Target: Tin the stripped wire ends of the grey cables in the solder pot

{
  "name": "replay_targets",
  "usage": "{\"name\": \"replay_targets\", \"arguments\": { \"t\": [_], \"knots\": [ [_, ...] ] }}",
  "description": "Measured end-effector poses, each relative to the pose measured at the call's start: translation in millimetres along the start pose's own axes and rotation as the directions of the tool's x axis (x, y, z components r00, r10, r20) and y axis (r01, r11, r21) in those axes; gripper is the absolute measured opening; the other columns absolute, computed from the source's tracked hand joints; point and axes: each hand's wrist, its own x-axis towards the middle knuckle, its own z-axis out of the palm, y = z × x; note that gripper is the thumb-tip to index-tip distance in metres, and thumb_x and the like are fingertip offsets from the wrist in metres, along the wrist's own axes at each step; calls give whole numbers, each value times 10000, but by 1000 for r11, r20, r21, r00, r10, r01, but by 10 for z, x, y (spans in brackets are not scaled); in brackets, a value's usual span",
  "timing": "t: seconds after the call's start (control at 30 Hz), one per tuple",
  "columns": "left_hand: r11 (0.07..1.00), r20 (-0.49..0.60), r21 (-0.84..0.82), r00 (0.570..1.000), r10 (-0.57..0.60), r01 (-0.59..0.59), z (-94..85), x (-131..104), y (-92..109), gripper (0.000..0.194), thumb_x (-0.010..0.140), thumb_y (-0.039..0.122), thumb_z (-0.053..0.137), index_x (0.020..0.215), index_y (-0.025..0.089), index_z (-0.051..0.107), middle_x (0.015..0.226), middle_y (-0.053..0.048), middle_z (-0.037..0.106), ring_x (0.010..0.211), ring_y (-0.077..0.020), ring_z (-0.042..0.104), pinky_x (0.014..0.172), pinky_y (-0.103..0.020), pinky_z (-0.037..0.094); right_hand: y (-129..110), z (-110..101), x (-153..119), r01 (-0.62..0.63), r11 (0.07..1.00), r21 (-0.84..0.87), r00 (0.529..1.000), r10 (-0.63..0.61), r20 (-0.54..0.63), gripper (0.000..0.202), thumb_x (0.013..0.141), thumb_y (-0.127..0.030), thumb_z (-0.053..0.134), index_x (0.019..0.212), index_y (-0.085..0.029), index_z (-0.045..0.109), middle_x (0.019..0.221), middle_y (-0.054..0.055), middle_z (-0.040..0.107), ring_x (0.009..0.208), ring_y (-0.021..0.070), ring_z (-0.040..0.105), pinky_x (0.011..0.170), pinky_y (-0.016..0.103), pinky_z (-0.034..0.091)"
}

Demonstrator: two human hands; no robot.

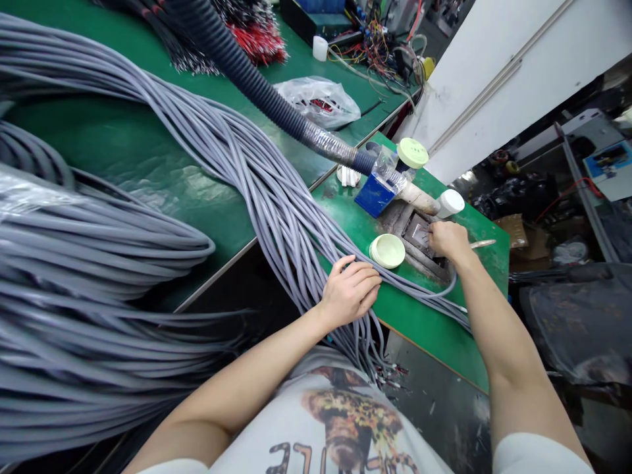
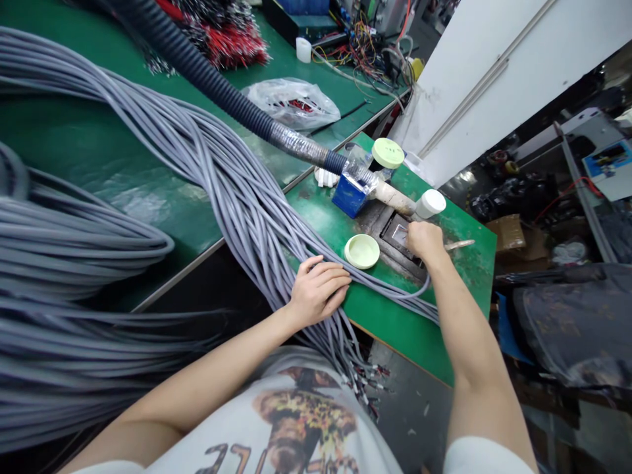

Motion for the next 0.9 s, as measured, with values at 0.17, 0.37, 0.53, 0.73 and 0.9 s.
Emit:
{"name": "replay_targets", "arguments": {
  "t": [0.17,0.37,0.53,0.73,0.9],
  "knots": [
    [1000,-13,7,1000,8,-8,-6,6,0,182,854,196,546,998,235,649,997,-14,735,1012,-185,648,1071,-439,303,127,-116,-127,17,988,150,996,-3,-90,294,845,-324,463,863,-158,705,843,137,718,786,272,660,602,291,394],
    [1000,-17,13,1000,6,-6,-10,6,8,174,856,199,546,989,237,652,999,-14,737,997,-186,650,1058,-441,313,121,-354,-562,157,720,676,979,-25,-200,313,797,-392,544,575,-172,553,494,-25,487,502,118,454,494,240,274],
    [1000,-26,1,1000,2,-2,-1,5,8,167,854,197,553,978,234,658,981,-17,736,974,-185,651,1052,-441,312,-96,-494,-929,171,458,872,982,-4,-190,325,799,-378,583,562,-174,494,470,-57,403,447,78,343,449,224,230],
    [993,-59,-114,998,-10,3,-39,15,27,170,855,198,593,996,236,680,952,-21,745,932,-177,652,993,-424,342,-352,-588,-1266,205,252,946,975,28,-218,326,811,-338,608,553,-167,508,469,-52,427,455,74,353,451,221,257],
    [824,-93,-519,943,-320,229,-88,58,251,164,825,226,658,979,213,713,879,-55,736,821,-173,634,807,-346,458,-561,-579,-1460,206,38,978,978,27,-207,301,816,-322,623,572,-162,549,465,-54,454,439,67,357,437,216,258]
  ]
}}
